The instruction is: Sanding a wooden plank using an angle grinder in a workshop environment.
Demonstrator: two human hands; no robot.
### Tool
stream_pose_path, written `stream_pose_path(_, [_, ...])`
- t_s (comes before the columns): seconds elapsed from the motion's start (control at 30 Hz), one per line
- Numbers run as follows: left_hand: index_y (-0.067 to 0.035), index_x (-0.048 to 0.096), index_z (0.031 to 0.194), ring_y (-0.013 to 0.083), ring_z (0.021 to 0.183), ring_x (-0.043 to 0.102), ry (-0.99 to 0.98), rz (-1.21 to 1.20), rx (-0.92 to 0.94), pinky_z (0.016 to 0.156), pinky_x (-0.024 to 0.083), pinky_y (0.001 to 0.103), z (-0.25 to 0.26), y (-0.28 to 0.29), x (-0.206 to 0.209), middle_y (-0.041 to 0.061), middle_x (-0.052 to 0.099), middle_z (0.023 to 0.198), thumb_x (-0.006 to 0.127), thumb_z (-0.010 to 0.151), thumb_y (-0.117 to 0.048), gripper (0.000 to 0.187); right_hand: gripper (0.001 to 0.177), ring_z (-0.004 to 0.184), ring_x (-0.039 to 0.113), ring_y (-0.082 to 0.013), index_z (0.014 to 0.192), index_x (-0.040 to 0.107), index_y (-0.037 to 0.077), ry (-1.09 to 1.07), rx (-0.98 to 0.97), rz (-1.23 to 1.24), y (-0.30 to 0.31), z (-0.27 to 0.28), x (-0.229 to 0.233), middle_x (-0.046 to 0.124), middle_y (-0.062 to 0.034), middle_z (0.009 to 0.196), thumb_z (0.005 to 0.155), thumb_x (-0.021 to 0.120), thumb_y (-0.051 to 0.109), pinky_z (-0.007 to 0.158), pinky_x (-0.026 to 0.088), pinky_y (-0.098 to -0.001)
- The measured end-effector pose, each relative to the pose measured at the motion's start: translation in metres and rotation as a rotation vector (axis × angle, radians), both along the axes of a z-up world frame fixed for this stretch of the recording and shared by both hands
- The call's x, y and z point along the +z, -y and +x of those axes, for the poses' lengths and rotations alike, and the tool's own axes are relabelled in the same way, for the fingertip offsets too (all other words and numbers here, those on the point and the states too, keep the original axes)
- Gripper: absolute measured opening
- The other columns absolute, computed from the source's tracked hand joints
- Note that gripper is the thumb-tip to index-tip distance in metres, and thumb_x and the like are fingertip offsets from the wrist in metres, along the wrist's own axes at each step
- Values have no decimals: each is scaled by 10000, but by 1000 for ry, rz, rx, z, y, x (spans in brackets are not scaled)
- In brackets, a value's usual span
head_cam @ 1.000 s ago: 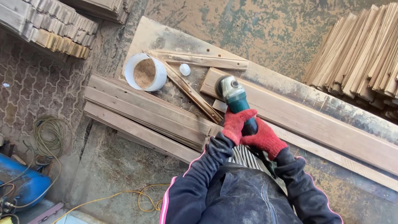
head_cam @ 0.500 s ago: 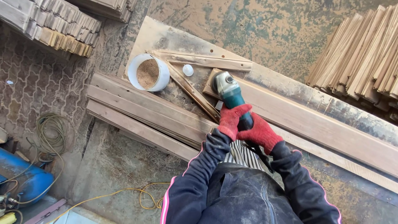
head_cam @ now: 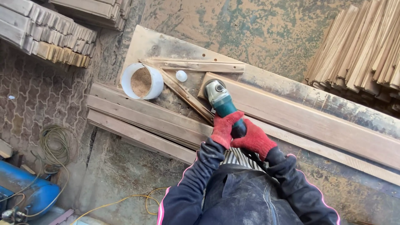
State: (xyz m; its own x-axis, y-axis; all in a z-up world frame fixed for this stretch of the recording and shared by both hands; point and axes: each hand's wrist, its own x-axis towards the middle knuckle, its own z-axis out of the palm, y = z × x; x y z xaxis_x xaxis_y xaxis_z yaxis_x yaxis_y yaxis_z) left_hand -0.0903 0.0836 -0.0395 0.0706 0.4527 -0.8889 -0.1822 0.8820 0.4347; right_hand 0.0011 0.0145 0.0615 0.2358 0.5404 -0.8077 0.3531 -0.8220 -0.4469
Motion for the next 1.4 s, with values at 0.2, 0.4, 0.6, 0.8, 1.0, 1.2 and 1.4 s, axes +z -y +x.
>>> stream_pose_path(0.2, [-98, 678, 1209, 300, 921, 732, 51, 150, -153, 830, 575, 486, 39, 58, 67, 130, 723, 928, 974, 569, -158, 708, 903, 1090, 685, -362, 1209, 626, 181, 30, -132, -37, 63, 28, 6, 720, -194, 1080, 419, 980, 435, 935, 540, -475])
stream_pose_path(0.4, [-97, 677, 1209, 312, 961, 726, 74, 123, -374, 876, 570, 455, 84, 124, 66, 144, 735, 968, 986, 478, -193, 799, 881, 1020, 696, -376, 1157, 653, 143, 81, -352, -41, 146, 51, 9, 729, -225, 1025, 388, 1032, 349, 890, 534, -486])
stream_pose_path(0.6, [-33, 619, 1136, 196, 794, 648, 232, 202, -725, 762, 571, 326, 120, 173, 106, 108, 685, 973, 837, 541, -280, 680, 650, 605, 597, -307, 1197, 606, -41, -121, -776, 122, 237, 83, 16, 669, -231, 833, 603, 869, -34, 508, 468, -393])
stream_pose_path(0.8, [-23, 558, 1247, 229, 920, 642, 314, 155, -875, 847, 560, 366, 146, 213, 110, 131, 653, 1086, 815, 535, -271, 796, 642, 652, 626, -351, 1207, 585, -56, -55, -917, 123, 295, 94, 7, 665, -266, 855, 623, 848, -34, 562, 502, -433])
stream_pose_path(1.0, [-86, 614, 1206, 264, 960, 682, 196, 107, -745, 899, 553, 386, 138, 207, 98, 111, 702, 1034, 888, 488, -252, 786, 753, 722, 652, -354, 1173, 630, 9, 1, -793, 110, 272, 88, -7, 684, -244, 877, 497, 953, 86, 639, 525, -452])
stream_pose_path(1.2, [-132, 658, 1152, 297, 977, 717, 123, 120, -477, 902, 563, 414, 120, 162, 70, 111, 727, 976, 976, 441, -199, 782, 882, 884, 679, -339, 1135, 695, 123, 127, -491, 101, 205, 81, -22, 714, -191, 929, 351, 1054, 305, 813, 533, -463])
stream_pose_path(1.4, [-102, 658, 1167, 329, 964, 726, 54, 146, -314, 862, 576, 458, 82, 115, 53, 134, 733, 964, 1002, 459, -195, 793, 871, 937, 697, -360, 1121, 680, 137, 104, -261, 67, 142, 59, -14, 720, -188, 954, 363, 1039, 371, 851, 533, -462])
